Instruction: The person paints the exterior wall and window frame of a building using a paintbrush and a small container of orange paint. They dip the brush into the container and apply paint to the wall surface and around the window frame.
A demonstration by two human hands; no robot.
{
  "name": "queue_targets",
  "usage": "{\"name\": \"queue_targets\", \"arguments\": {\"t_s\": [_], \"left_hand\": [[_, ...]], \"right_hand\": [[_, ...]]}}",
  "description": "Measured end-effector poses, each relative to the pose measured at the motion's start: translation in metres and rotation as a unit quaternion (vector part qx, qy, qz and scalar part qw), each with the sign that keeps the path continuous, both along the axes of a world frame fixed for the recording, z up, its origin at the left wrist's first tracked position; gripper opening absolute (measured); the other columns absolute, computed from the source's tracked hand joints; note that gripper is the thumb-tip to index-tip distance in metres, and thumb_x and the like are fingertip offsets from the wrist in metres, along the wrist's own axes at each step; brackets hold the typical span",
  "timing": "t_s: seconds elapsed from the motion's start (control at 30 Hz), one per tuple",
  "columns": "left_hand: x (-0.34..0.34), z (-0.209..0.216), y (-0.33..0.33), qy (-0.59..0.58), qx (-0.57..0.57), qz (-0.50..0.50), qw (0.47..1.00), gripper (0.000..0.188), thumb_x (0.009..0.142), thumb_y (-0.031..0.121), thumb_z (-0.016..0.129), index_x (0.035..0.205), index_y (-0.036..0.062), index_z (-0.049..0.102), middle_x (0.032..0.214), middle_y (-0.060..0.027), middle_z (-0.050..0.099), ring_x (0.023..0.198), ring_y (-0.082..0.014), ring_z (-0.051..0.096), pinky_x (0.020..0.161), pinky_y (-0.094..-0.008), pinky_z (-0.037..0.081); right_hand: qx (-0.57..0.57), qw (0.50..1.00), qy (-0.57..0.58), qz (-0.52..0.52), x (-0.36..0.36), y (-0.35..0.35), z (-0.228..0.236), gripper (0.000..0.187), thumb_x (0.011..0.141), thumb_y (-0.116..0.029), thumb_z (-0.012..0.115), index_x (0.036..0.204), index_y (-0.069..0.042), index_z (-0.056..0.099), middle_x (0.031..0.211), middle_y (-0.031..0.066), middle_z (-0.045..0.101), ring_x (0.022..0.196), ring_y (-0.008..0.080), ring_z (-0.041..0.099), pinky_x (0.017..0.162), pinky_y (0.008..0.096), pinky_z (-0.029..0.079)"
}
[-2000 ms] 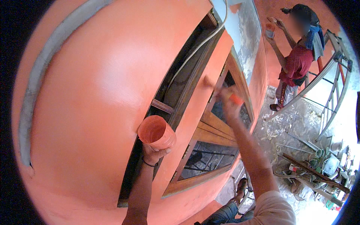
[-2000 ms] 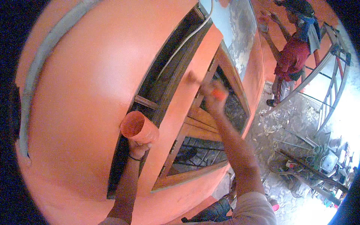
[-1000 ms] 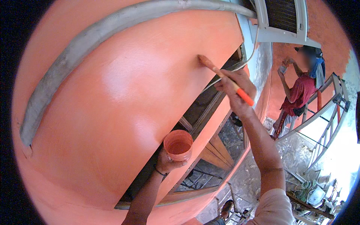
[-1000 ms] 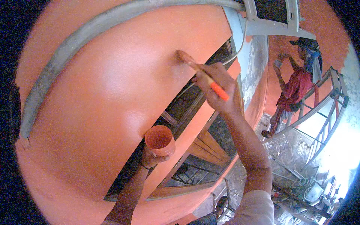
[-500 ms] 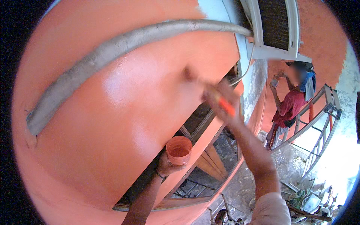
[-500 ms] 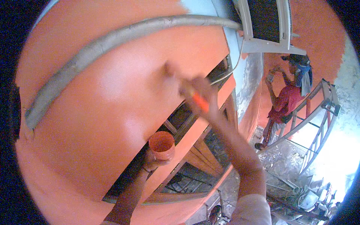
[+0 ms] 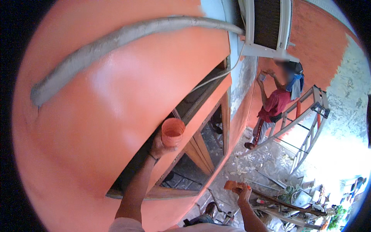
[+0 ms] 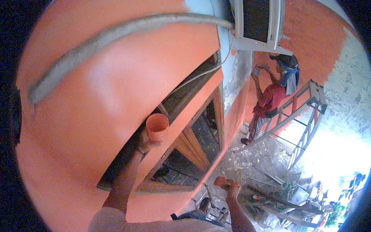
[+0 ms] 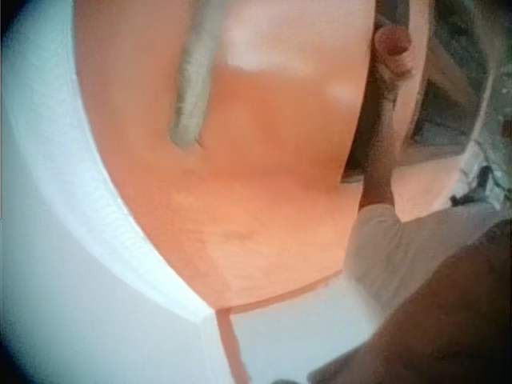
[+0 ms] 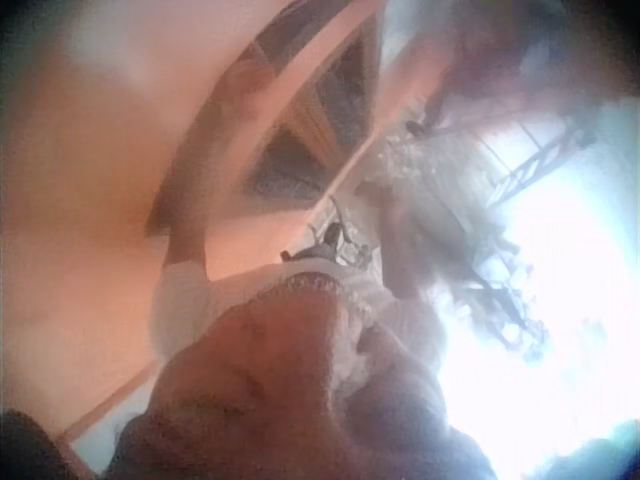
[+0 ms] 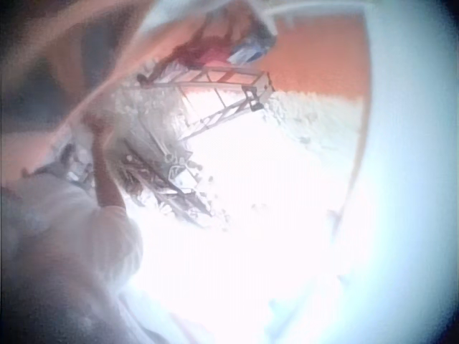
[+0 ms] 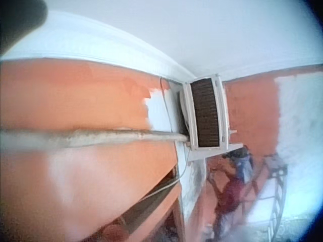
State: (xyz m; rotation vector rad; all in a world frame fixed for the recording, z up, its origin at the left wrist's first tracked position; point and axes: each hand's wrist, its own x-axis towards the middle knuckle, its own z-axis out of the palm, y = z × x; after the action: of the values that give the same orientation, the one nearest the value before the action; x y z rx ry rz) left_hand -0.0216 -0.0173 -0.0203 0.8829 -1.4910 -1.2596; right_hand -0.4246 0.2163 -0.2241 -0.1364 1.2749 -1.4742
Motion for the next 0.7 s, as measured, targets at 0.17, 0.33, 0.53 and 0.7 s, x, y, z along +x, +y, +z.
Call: {"name": "queue_targets", "arguments": {"t_s": [0.17,0.33,0.53,0.7], "left_hand": [[0.047,-0.039,-0.034,0.063,0.131,-0.019,0.989,0.101,0.063,0.016,0.097,0.148,0.0047,0.043,0.14,-0.0082,0.058,0.129,-0.022,0.057,0.111,-0.0411,0.047],[-0.017,0.02,0.008,-0.107,-0.099,0.034,0.989,0.099,0.062,0.013,0.096,0.146,0.0047,0.044,0.14,-0.008,0.058,0.129,-0.0209,0.057,0.111,-0.0404,0.047],[-0.066,0.019,0.056,-0.044,-0.11,0.013,0.993,0.101,0.061,0.015,0.097,0.146,0.0057,0.043,0.139,-0.0089,0.057,0.13,-0.0232,0.056,0.113,-0.0409,0.045],[-0.111,-0.044,0.124,-0.006,-0.06,-0.022,0.998,0.111,0.061,0.024,0.101,0.151,0.0049,0.039,0.142,-0.0102,0.056,0.133,-0.0231,0.054,0.116,-0.0419,0.041]], "right_hand": [[-0.003,0.994,0.053,0.091,-0.017,0.086,-0.013,0.026,0.092,-0.024,0.063,0.091,0.002,0.068,0.088,0.0151,0.073,0.068,0.0277,0.073,0.063,0.04,0.062],[0.02,0.99,0.139,-0.009,-0.034,0.095,0.008,0.017,0.092,-0.015,0.065,0.092,0.002,0.067,0.083,0.01,0.068,0.067,0.0247,0.069,0.065,0.037,0.063],[-0.008,0.946,0.32,0.045,-0.083,0.128,-0.033,0.015,0.096,-0.008,0.06,0.1,0.006,0.066,0.102,0.0143,0.07,0.091,0.0257,0.072,0.076,0.0336,0.064],[-0.024,0.984,-0.162,-0.074,-0.091,0.163,-0.031,0.018,0.1,-0.008,0.062,0.112,0.005,0.065,0.107,0.016,0.071,0.093,0.0252,0.073,0.079,0.0308,0.064]]}}
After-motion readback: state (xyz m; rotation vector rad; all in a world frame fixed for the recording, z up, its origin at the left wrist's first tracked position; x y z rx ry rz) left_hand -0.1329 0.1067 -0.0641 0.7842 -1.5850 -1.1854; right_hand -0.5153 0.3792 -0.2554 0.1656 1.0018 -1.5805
